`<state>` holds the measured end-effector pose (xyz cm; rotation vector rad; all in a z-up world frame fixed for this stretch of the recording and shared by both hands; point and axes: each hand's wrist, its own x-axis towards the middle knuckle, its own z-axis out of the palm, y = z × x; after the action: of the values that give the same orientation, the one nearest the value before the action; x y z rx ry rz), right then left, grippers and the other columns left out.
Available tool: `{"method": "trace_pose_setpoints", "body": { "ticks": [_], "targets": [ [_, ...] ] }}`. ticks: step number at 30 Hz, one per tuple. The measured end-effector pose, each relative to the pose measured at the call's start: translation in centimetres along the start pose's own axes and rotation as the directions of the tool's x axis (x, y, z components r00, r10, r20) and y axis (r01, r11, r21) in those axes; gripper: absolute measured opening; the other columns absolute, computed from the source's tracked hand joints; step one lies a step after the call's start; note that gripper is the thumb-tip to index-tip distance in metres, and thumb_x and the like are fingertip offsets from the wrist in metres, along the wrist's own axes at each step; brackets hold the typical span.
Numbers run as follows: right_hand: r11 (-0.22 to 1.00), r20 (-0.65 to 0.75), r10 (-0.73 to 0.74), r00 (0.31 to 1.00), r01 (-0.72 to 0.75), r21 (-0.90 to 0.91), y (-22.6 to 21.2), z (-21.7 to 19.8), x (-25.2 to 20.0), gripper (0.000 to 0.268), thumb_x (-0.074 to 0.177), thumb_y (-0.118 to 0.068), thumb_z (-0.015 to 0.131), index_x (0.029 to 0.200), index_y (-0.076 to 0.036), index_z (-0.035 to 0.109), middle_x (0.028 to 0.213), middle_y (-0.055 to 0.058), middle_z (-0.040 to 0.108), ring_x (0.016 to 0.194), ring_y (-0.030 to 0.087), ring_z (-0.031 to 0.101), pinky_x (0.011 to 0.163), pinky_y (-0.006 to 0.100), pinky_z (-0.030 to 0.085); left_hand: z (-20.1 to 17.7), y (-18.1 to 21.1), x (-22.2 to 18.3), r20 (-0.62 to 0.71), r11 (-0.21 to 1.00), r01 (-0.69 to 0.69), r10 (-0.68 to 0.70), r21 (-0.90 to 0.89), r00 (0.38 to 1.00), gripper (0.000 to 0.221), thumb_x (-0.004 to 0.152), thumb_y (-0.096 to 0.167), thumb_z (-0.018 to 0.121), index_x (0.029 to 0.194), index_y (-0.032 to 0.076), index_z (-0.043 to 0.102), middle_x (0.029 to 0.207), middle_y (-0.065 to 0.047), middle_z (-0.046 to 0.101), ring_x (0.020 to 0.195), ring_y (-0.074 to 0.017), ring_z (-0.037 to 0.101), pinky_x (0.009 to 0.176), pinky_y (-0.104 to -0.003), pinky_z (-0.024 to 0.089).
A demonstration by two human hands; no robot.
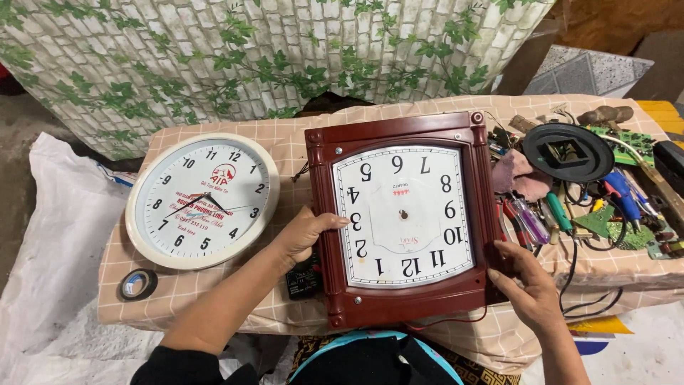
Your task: Testing clock movements with a multimeter and assembling the clock face into a decorative frame.
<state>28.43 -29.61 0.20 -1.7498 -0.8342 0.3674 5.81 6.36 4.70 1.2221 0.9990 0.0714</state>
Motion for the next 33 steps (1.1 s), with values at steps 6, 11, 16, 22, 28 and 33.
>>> {"method": "trace_pose_setpoints", "body": {
  "ticks": [6, 11, 16, 22, 28, 33],
  "targets": [
    [0.796, 0.032, -0.175, 0.984, 0.161, -0.584, -3.0, 1.3, 2.4, 0.069, 0.086, -0.031, 0.069, 0.152, -0.024, 0.049, 0.153, 0.023, 0.034, 0.140, 0.037, 0.037, 0.112, 0.057, 0.040, 0.5, -0.7, -1.5, -0.032, 0.987, -0.069, 0.065, -0.146, 0.997, 0.076, 0.067, 0.020, 0.084, 0.128, 0.001, 0.043, 0.114, -0.008, 0.071, 0.118, -0.0169, 0.064, 0.116, -0.037, 0.041],
    [0.539, 0.182, -0.484, 0.856, 0.456, -0.708, -3.3, 8.2, 2.9, 0.065, 0.084, -0.035, 0.074, 0.145, -0.031, 0.054, 0.151, 0.008, 0.046, 0.136, 0.032, 0.039, 0.112, 0.053, 0.032, 1.6, -1.1, -2.9, -0.012, 0.985, -0.081, 0.080, -0.154, 0.997, 0.069, 0.068, 0.017, 0.082, 0.125, 0.003, 0.046, 0.125, -0.010, 0.069, 0.123, -0.0212, 0.062, 0.113, -0.040, 0.045],
    [0.411, 0.279, -0.532, 0.800, 0.532, -0.741, -5.2, 11.9, 2.4, 0.069, 0.090, -0.053, 0.066, 0.154, -0.040, 0.042, 0.158, 0.008, 0.035, 0.147, 0.031, 0.029, 0.118, 0.053, 0.018, 1.7, -2.3, -3.5, 0.132, 0.924, -0.326, 0.355, -0.202, 0.925, 0.036, 0.079, 0.010, 0.076, 0.114, 0.004, 0.071, 0.114, -0.010, 0.076, 0.107, -0.0242, 0.071, 0.096, -0.042, 0.059],
    [0.378, 0.239, -0.535, 0.810, 0.483, -0.790, -3.7, 12.4, 2.6, 0.057, 0.100, -0.061, 0.047, 0.153, -0.041, 0.046, 0.166, 0.008, 0.028, 0.153, 0.033, 0.021, 0.122, 0.058, 0.005, 1.5, -2.7, -3.7, 0.160, 0.930, -0.301, 0.337, -0.210, 0.928, 0.031, 0.081, 0.010, 0.076, 0.110, -0.001, 0.073, 0.116, -0.013, 0.077, 0.107, -0.0247, 0.073, 0.098, -0.040, 0.060],
    [0.392, 0.216, -0.474, 0.854, 0.424, -0.816, -2.6, 12.3, 2.3, 0.061, 0.098, -0.062, 0.048, 0.155, -0.042, 0.041, 0.165, 0.005, 0.033, 0.153, 0.030, 0.024, 0.124, 0.058, -0.003, 1.7, -2.5, -4.2, 0.139, 0.935, -0.285, 0.317, -0.211, 0.938, 0.033, 0.079, 0.009, 0.076, 0.111, 0.000, 0.073, 0.115, -0.012, 0.077, 0.108, -0.0252, 0.072, 0.098, -0.041, 0.060],
    [0.712, 0.159, -0.375, 0.913, 0.394, -0.582, -1.7, 11.8, 3.1, 0.046, 0.101, -0.049, 0.054, 0.144, -0.034, 0.060, 0.148, 0.000, 0.049, 0.136, 0.027, 0.041, 0.112, 0.059, 0.017, 1.4, -3.1, -4.1, 0.199, 0.776, -0.538, 0.614, -0.331, 0.764, 0.018, 0.085, -0.007, 0.070, 0.101, -0.004, 0.078, 0.087, -0.005, 0.074, 0.088, -0.0094, 0.056, 0.075, -0.034, 0.057]
  ]
}}
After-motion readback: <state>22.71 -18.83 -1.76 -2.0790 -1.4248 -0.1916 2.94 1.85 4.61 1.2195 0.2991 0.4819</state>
